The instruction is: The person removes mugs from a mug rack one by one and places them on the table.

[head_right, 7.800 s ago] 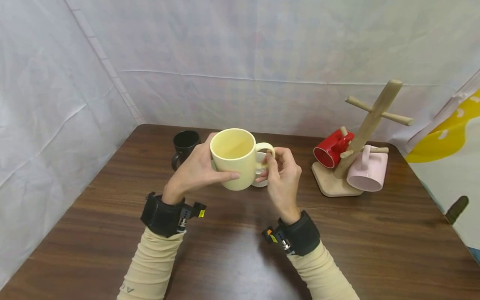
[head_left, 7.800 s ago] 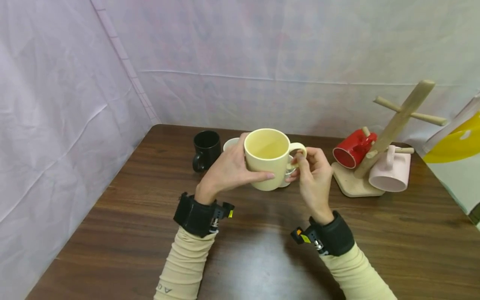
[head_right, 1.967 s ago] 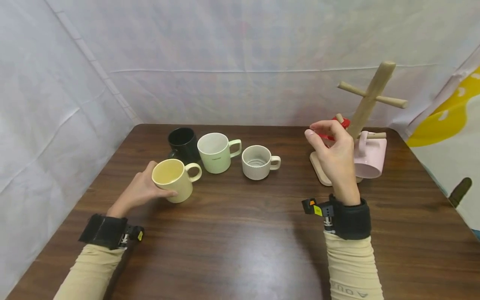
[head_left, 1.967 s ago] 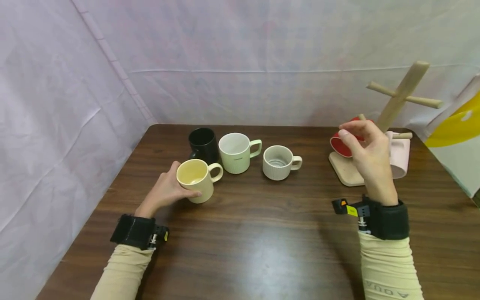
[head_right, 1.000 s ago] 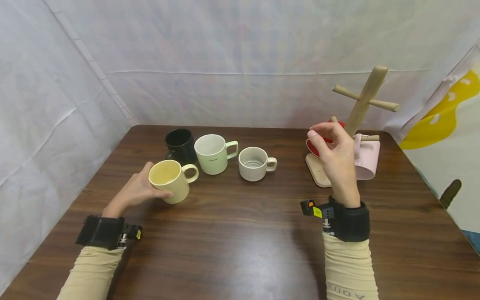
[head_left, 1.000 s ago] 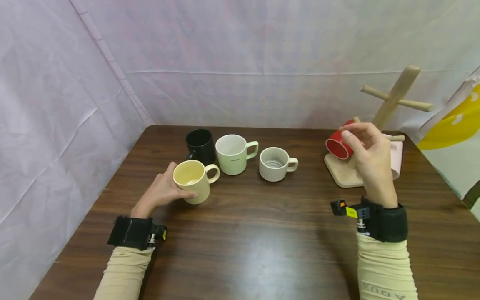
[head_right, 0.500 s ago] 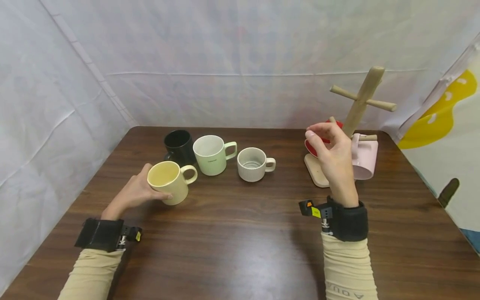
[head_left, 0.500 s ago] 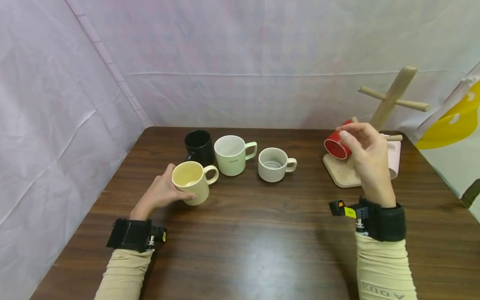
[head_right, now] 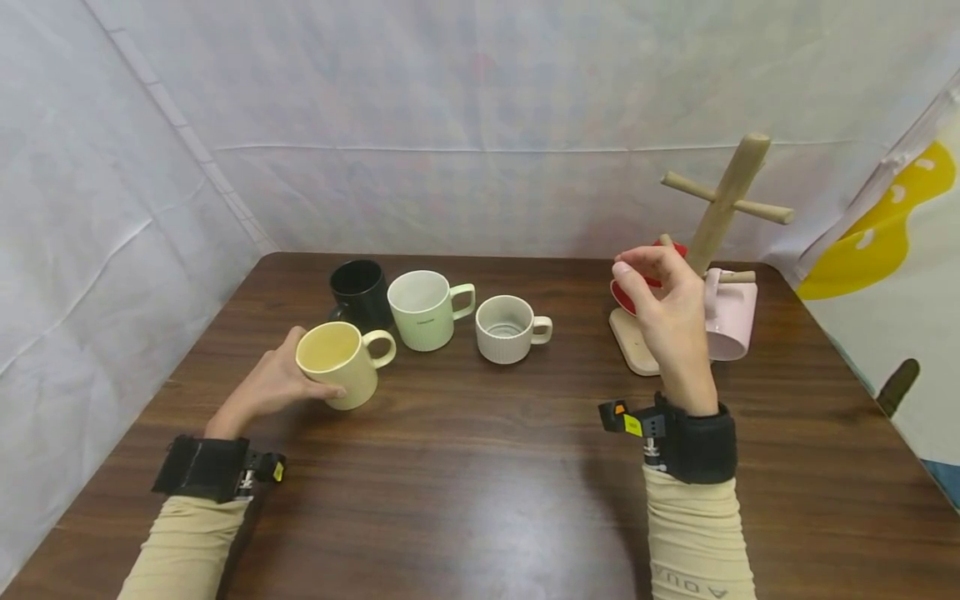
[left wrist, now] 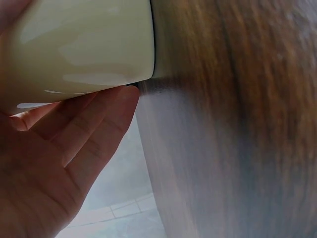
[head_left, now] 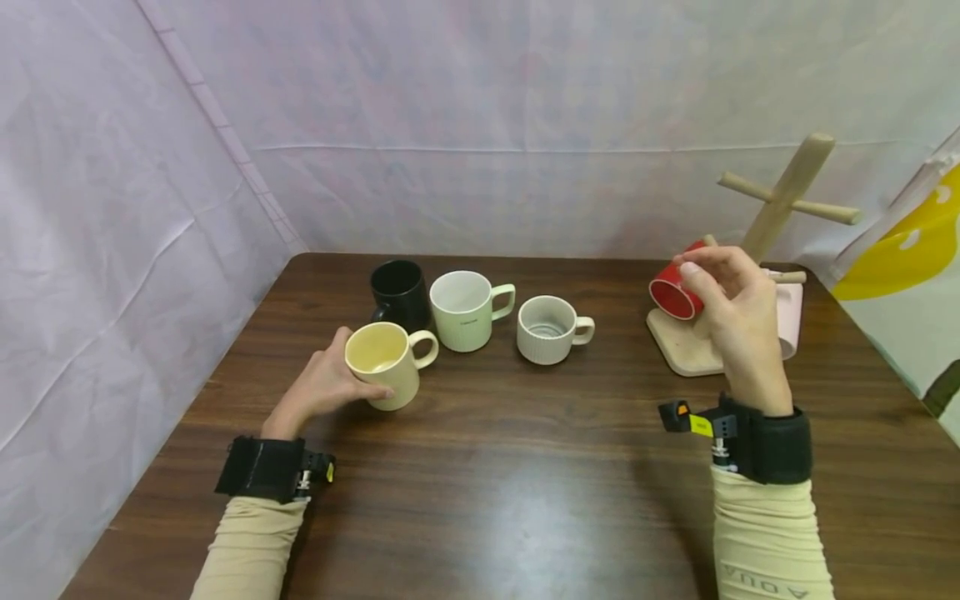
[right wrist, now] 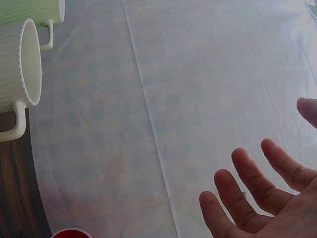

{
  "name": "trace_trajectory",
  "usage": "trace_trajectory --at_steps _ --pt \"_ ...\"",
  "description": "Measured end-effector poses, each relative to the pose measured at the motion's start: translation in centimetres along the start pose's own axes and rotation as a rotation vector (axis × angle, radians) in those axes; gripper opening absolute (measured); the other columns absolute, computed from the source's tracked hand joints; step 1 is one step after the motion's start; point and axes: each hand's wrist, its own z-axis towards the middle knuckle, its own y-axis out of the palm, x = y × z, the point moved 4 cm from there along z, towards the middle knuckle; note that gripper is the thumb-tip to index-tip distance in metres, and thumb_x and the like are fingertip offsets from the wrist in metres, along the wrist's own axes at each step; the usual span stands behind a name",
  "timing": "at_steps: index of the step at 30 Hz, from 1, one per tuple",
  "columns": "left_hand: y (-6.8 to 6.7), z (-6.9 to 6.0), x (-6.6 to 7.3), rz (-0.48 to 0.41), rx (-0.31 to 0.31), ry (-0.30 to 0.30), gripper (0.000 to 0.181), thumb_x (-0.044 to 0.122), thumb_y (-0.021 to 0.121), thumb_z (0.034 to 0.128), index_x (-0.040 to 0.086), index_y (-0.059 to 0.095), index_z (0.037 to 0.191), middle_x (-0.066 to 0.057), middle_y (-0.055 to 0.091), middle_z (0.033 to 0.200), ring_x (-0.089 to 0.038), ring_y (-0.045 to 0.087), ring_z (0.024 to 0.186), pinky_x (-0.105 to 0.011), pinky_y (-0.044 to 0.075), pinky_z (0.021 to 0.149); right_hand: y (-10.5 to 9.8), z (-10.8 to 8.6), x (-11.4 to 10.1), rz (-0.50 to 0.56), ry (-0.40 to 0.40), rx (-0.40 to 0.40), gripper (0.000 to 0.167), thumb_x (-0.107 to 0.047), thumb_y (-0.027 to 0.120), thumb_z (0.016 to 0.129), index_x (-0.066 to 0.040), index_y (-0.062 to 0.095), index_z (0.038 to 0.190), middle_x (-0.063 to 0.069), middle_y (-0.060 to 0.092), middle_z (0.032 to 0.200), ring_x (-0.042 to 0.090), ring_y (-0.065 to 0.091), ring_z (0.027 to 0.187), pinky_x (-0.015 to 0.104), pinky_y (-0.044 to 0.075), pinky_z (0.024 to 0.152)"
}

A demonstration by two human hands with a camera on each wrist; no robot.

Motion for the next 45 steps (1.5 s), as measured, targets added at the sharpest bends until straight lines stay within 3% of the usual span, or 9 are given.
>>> trace_trajectory --at_steps 6,12,16,20,27,32,36,38,45 --pt "0.1 0.0 0.0 -0.028 -0.041 -0.007 0.088 0.033 0.096 0.0670 -0.003 0.042 0.126 -0.025 0.065 0.113 -0.041 0.065 0.104 -0.056 0.050 0.088 -0.1 0.0 -0.1 -0.009 -0.006 0.006 0.010 0.001 0.063 0.096 -0.002 0.070 0.104 0.003 0.071 0.102 0.016 0.061 0.105 0.020 0.046 0.085" --pt "-0.7 -1.0 0.4 -0.120 -0.257 -0.040 0.123 0.030 0.093 0.0737 -0.010 0.006 0.151 -0.043 0.042 0.139 -0.052 0.045 0.130 -0.063 0.035 0.107 -0.3 -0.1 0.0 -0.010 0.001 0.016 0.011 0.001 0.064 0.096 -0.005 0.070 0.101 0.001 0.072 0.100 0.020 0.056 0.116 0.019 0.045 0.088" --pt "-2.1 -1.7 1.4 -0.090 -0.272 -0.056 0.127 0.034 0.090 0.0770 -0.009 -0.001 0.154 -0.047 0.035 0.143 -0.054 0.043 0.132 -0.064 0.036 0.106 -0.2 0.0 -0.2 -0.021 -0.013 0.018 0.010 0.000 0.065 0.096 -0.004 0.071 0.102 0.002 0.072 0.100 0.021 0.053 0.123 0.019 0.045 0.089" --pt "-3.2 -1.7 2.8 0.005 -0.232 -0.006 0.124 0.037 0.089 0.0773 -0.010 0.004 0.154 -0.043 0.029 0.150 -0.056 0.039 0.134 -0.066 0.036 0.104 -0.3 0.1 -0.2 -0.026 -0.017 0.018 0.010 0.000 0.065 0.096 -0.005 0.071 0.102 0.004 0.072 0.101 0.021 0.054 0.120 0.020 0.045 0.090" --pt "-4.8 -1.6 5.3 0.104 -0.149 0.062 0.111 0.043 0.085 0.0823 -0.008 0.018 0.156 -0.034 0.029 0.156 -0.052 0.033 0.140 -0.066 0.034 0.106 -0.7 0.1 -0.1 -0.028 -0.006 0.026 0.011 0.001 0.065 0.095 -0.007 0.071 0.100 0.002 0.072 0.099 0.025 0.043 0.139 0.019 0.041 0.101" --pt "-5.8 -1.3 7.6 0.132 -0.008 0.240 0.071 0.034 0.075 0.0939 -0.007 0.046 0.144 -0.027 0.052 0.143 -0.045 0.050 0.131 -0.060 0.041 0.102 -0.8 0.1 -0.2 -0.043 -0.004 0.039 0.009 0.000 0.066 0.095 -0.006 0.071 0.100 0.001 0.072 0.099 0.025 0.044 0.138 0.018 0.044 0.093" --pt "-5.7 -1.1 9.1 0.120 0.130 0.443 0.040 0.014 0.076 0.0922 -0.006 0.065 0.124 -0.022 0.068 0.120 -0.039 0.065 0.110 -0.054 0.051 0.089 -0.7 0.1 -0.2 -0.018 -0.012 0.046 0.010 0.000 0.065 0.095 -0.006 0.071 0.099 0.001 0.072 0.097 0.021 0.055 0.124 0.020 0.046 0.087" --pt "-5.5 -1.1 9.7 0.114 0.172 0.505 0.032 0.008 0.078 0.0895 -0.006 0.069 0.117 -0.020 0.071 0.113 -0.037 0.068 0.103 -0.051 0.053 0.084 -0.6 0.1 -0.2 0.000 -0.018 0.047 0.009 0.001 0.065 0.095 -0.005 0.071 0.099 0.003 0.072 0.097 0.021 0.060 0.111 0.021 0.048 0.085" --pt "-4.6 -0.7 11.1 0.105 0.181 0.555 0.020 0.002 0.077 0.0889 -0.004 0.073 0.107 -0.015 0.074 0.102 -0.031 0.070 0.090 -0.048 0.055 0.077 -0.7 0.1 -0.1 0.013 -0.027 0.035 0.007 -0.001 0.065 0.096 -0.004 0.071 0.099 0.005 0.072 0.098 0.015 0.066 0.087 0.020 0.051 0.081"
